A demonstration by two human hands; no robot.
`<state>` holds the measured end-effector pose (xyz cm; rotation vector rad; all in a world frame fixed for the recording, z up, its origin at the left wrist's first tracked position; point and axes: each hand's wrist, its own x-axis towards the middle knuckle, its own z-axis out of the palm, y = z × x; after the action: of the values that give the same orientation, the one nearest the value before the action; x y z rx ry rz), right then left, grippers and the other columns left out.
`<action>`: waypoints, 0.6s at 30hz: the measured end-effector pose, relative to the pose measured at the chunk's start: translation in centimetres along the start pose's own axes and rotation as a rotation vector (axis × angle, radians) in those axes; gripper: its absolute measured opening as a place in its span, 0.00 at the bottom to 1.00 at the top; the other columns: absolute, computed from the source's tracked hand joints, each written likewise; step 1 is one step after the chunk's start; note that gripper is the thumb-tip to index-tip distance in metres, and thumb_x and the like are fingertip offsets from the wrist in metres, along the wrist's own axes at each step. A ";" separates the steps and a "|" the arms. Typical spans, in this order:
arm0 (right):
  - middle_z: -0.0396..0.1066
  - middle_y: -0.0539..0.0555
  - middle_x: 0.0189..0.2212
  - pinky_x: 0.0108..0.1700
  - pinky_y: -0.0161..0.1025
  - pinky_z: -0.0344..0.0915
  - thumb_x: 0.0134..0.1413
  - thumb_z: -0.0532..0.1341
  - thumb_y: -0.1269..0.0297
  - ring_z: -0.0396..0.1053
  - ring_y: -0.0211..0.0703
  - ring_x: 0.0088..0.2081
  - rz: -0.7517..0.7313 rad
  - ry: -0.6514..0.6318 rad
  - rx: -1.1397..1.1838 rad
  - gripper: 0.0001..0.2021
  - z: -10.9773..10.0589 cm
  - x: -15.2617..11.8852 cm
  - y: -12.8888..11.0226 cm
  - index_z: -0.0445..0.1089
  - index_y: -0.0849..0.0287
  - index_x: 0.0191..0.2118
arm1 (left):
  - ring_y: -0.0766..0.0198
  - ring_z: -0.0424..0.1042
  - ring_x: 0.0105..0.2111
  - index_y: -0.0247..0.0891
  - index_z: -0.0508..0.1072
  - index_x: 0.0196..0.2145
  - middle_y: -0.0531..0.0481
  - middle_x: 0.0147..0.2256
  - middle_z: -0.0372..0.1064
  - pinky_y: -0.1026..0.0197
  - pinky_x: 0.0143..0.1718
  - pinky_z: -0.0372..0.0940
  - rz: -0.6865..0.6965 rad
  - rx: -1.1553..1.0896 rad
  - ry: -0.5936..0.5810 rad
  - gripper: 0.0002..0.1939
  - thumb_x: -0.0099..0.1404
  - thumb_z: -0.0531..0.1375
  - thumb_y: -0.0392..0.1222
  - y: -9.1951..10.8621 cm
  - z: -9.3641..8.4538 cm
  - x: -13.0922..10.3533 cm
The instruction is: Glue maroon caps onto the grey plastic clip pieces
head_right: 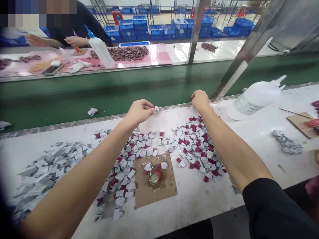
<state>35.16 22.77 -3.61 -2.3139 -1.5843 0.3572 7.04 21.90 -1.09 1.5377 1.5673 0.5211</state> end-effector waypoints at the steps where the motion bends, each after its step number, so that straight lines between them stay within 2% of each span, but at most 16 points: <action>1: 0.85 0.63 0.56 0.69 0.62 0.76 0.76 0.73 0.57 0.83 0.58 0.60 0.010 0.000 0.031 0.12 -0.1 -0.3 -0.3 0.84 0.61 0.54 | 0.54 0.84 0.47 0.34 0.83 0.47 0.42 0.46 0.85 0.48 0.56 0.80 -0.015 -0.004 0.006 0.03 0.77 0.71 0.33 -0.1 0.8 1.8; 3: 0.86 0.69 0.53 0.68 0.60 0.76 0.73 0.72 0.64 0.84 0.61 0.58 0.037 -0.010 0.121 0.09 -0.6 -1.5 -1.1 0.85 0.64 0.52 | 0.54 0.84 0.50 0.35 0.83 0.54 0.42 0.53 0.84 0.47 0.55 0.82 -0.034 -0.019 0.003 0.09 0.81 0.71 0.41 -0.2 2.3 4.7; 5: 0.87 0.71 0.50 0.58 0.55 0.81 0.71 0.71 0.65 0.87 0.60 0.49 0.043 -0.066 0.223 0.12 -1.5 -3.6 -1.8 0.85 0.66 0.54 | 0.54 0.84 0.52 0.37 0.82 0.58 0.41 0.57 0.82 0.47 0.55 0.83 -0.046 -0.034 -0.023 0.14 0.83 0.71 0.47 -0.1 3.7 6.7; 7: 0.88 0.67 0.44 0.44 0.50 0.83 0.69 0.74 0.61 0.87 0.55 0.37 0.039 -0.171 0.319 0.15 -2.5 -6.7 -2.4 0.84 0.65 0.55 | 0.52 0.84 0.53 0.36 0.82 0.60 0.40 0.58 0.82 0.46 0.56 0.83 -0.056 -0.030 -0.056 0.16 0.83 0.71 0.48 0.1 4.7 7.8; 9: 0.87 0.60 0.34 0.33 0.46 0.79 0.64 0.78 0.55 0.83 0.50 0.27 0.022 -0.307 0.400 0.17 -3.3 -10.5 -2.7 0.83 0.61 0.51 | 0.51 0.84 0.54 0.36 0.81 0.61 0.40 0.59 0.82 0.44 0.56 0.83 -0.068 -0.004 -0.072 0.18 0.82 0.71 0.49 0.3 5.1 8.2; 12: 0.80 0.53 0.22 0.23 0.41 0.70 0.56 0.82 0.42 0.75 0.47 0.20 -0.015 -0.515 0.522 0.24 -3.8 -16.3 -2.6 0.83 0.56 0.44 | 0.48 0.83 0.58 0.38 0.81 0.62 0.40 0.61 0.81 0.42 0.59 0.82 -0.071 0.065 -0.067 0.18 0.81 0.72 0.48 0.4 4.5 7.6; 14: 0.81 0.55 0.23 0.19 0.40 0.69 0.55 0.80 0.33 0.77 0.48 0.21 -0.051 -0.563 0.601 0.27 -3.7 -19.7 -2.4 0.85 0.53 0.44 | 0.47 0.82 0.60 0.38 0.81 0.63 0.40 0.63 0.80 0.40 0.62 0.81 -0.054 0.116 -0.062 0.18 0.81 0.72 0.46 0.5 3.6 6.5; 16: 0.84 0.57 0.27 0.21 0.39 0.75 0.57 0.78 0.30 0.82 0.51 0.25 -0.085 -0.551 0.655 0.27 -3.3 -22.6 -2.1 0.88 0.51 0.43 | 0.46 0.81 0.62 0.35 0.81 0.62 0.38 0.63 0.80 0.39 0.64 0.79 -0.018 0.157 -0.060 0.17 0.80 0.72 0.40 0.6 2.4 4.7; 18: 0.87 0.59 0.32 0.27 0.39 0.84 0.60 0.78 0.33 0.88 0.55 0.30 -0.112 -0.528 0.687 0.24 -3.0 -25.2 -1.6 0.90 0.49 0.44 | 0.46 0.81 0.63 0.32 0.81 0.62 0.33 0.64 0.80 0.43 0.66 0.76 0.036 0.182 -0.056 0.16 0.78 0.69 0.30 0.5 0.7 2.0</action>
<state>25.94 -0.57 0.45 -1.6619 -1.4615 1.3303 8.15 23.69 -1.69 1.7052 1.5815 0.3600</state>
